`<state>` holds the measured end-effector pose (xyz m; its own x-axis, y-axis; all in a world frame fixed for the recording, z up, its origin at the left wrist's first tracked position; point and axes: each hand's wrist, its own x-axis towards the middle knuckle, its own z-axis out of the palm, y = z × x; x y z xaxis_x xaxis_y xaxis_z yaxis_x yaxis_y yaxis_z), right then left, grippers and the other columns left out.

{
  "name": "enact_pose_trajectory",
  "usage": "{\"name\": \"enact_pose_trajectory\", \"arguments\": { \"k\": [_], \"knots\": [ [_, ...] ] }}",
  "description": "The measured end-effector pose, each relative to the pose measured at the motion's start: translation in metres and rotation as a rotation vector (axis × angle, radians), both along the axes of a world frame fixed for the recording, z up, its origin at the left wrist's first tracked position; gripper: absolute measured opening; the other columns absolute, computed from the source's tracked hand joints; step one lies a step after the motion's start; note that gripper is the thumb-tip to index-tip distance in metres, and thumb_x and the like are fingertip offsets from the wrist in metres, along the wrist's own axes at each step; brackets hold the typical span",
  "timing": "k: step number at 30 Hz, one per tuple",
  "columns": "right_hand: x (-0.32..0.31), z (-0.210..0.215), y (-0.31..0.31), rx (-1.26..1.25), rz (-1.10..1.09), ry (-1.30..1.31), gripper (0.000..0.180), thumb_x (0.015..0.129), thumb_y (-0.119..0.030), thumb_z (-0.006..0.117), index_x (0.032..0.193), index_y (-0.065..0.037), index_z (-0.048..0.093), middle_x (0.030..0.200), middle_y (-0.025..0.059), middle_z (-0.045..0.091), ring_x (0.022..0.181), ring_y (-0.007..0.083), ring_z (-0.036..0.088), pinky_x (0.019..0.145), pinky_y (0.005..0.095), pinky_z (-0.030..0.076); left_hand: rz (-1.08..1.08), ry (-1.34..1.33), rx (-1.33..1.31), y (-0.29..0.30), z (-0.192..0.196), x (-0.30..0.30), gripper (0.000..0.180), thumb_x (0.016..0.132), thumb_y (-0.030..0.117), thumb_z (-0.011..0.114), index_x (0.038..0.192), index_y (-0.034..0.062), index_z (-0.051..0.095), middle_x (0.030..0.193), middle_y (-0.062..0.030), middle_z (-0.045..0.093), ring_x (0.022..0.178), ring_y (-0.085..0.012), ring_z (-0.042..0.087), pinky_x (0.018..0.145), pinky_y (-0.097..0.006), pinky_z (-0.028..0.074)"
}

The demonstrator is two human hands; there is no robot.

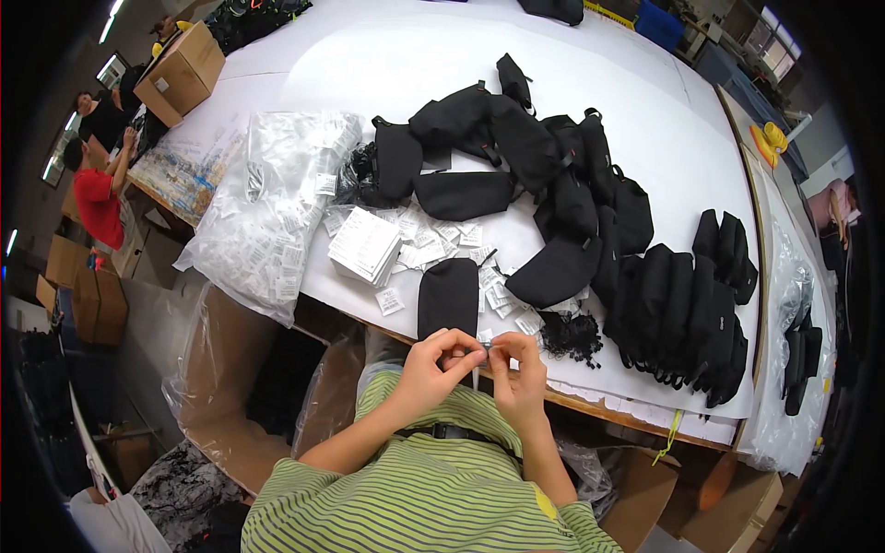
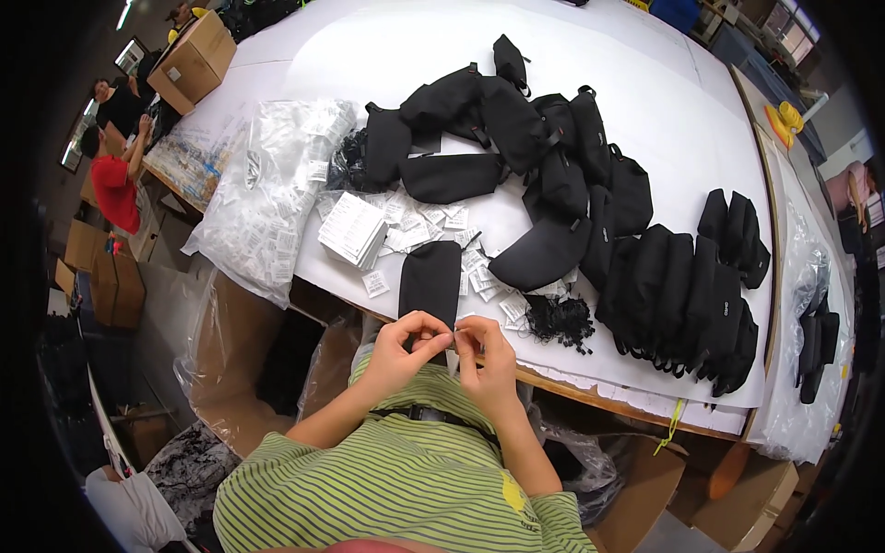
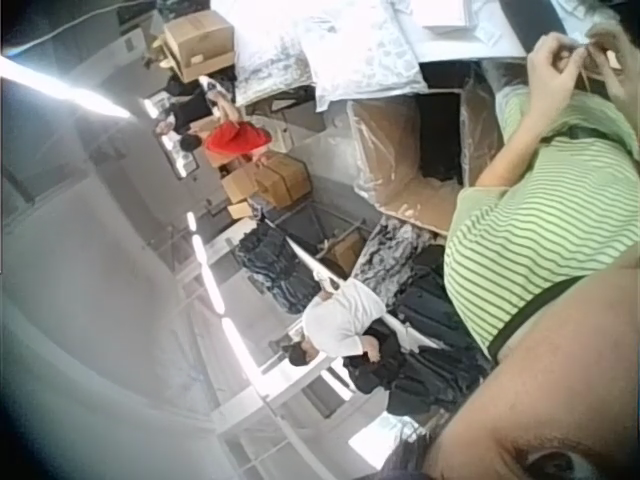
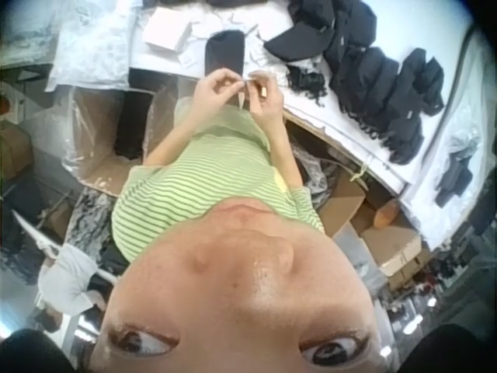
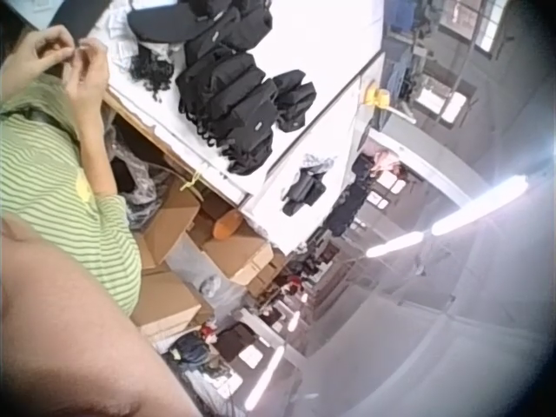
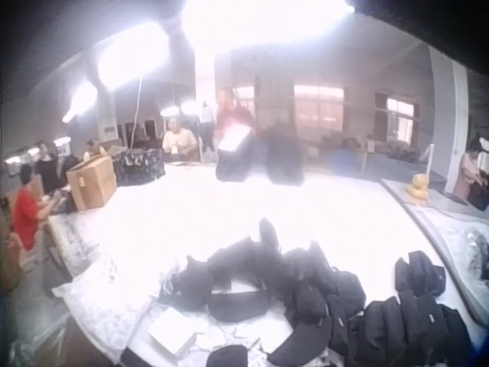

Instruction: Inspecting black pouches and inserting documentation/desiccant packets into them.

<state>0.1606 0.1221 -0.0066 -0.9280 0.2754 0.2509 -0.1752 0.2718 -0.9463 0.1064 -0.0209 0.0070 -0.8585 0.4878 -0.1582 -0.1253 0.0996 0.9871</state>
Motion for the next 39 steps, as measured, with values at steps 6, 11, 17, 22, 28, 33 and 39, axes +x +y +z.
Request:
{"name": "enact_pose_trajectory", "arguments": {
  "k": [6, 11, 17, 22, 28, 33, 39],
  "knots": [
    [0.002, 0.000, 0.003, -0.301, 0.118, -0.076, 0.015, 0.090, 0.002, 0.055, 0.102, -0.003, 0.048, 0.074, 0.0044, 0.058, 0.065, 0.0087, 0.054, 0.059, 0.0216, 0.042, -0.096, -0.113, 0.236, 0.001, -0.011, -0.013, 0.018, 0.083, 0.006, 0.069, 0.095, 0.0051, 0.055, 0.066, 0.0076, 0.038, 0.059, -0.0008, 0.032, 0.054, -0.018, 0.026],
    [-0.001, 0.003, 0.013, -0.580, 0.151, -0.053, 0.017, 0.092, 0.001, 0.052, 0.106, -0.005, 0.044, 0.080, 0.0034, 0.055, 0.067, 0.0073, 0.051, 0.060, 0.0198, 0.041, -0.377, 0.450, -0.008, 0.009, -0.014, -0.040, 0.017, 0.092, 0.018, 0.059, 0.104, 0.0066, 0.058, 0.084, -0.0001, 0.054, 0.079, -0.0132, 0.044, 0.075, -0.026, 0.037],
    [-0.001, 0.015, 0.030, -0.649, 0.081, 0.034, 0.023, 0.091, 0.002, 0.054, 0.108, -0.006, 0.041, 0.077, 0.0048, 0.055, 0.066, 0.0091, 0.052, 0.060, 0.0206, 0.041, -0.639, 0.828, -0.402, 0.013, -0.035, -0.085, 0.046, 0.072, -0.008, 0.049, 0.112, 0.0119, 0.061, 0.123, -0.0045, 0.055, 0.117, -0.0273, 0.044, 0.102, -0.040, 0.029],
    [0.009, 0.008, 0.043, -0.674, 0.032, 0.020, 0.020, 0.090, 0.000, 0.054, 0.105, -0.005, 0.043, 0.076, 0.0050, 0.053, 0.063, 0.0105, 0.049, 0.061, 0.0230, 0.040, -0.545, 1.044, -0.459, 0.015, -0.042, -0.095, 0.046, 0.069, -0.007, 0.053, 0.111, 0.0099, 0.058, 0.116, -0.0054, 0.054, 0.112, -0.0276, 0.045, 0.100, -0.040, 0.031],
    [0.017, 0.004, 0.055, -0.623, -0.046, 0.043, 0.012, 0.090, 0.000, 0.055, 0.096, -0.005, 0.047, 0.078, 0.0045, 0.054, 0.063, 0.0106, 0.048, 0.060, 0.0228, 0.040, -0.312, 1.297, -0.541, 0.000, -0.036, -0.109, 0.026, 0.071, 0.017, 0.072, 0.092, 0.0108, 0.058, 0.102, -0.0053, 0.053, 0.100, -0.0253, 0.049, 0.087, -0.037, 0.039],
    [0.020, -0.002, 0.065, -0.589, -0.045, 0.065, 0.007, 0.091, -0.002, 0.055, 0.092, -0.005, 0.049, 0.077, 0.0034, 0.055, 0.063, 0.0103, 0.053, 0.059, 0.0216, 0.040, -0.356, 1.282, -0.566, -0.012, -0.034, -0.120, 0.022, 0.071, 0.018, 0.073, 0.084, 0.0092, 0.058, 0.086, -0.0045, 0.052, 0.087, -0.0226, 0.053, 0.078, -0.034, 0.043],
    [0.024, -0.004, 0.066, -0.591, -0.043, 0.068, 0.006, 0.091, -0.002, 0.056, 0.091, -0.005, 0.050, 0.077, 0.0029, 0.055, 0.063, 0.0102, 0.053, 0.058, 0.0214, 0.040, -0.362, 1.112, -0.477, -0.018, -0.039, -0.127, 0.020, 0.071, 0.013, 0.072, 0.082, 0.0057, 0.058, 0.081, -0.0057, 0.054, 0.085, -0.0240, 0.053, 0.077, -0.034, 0.044]
  ]
}}
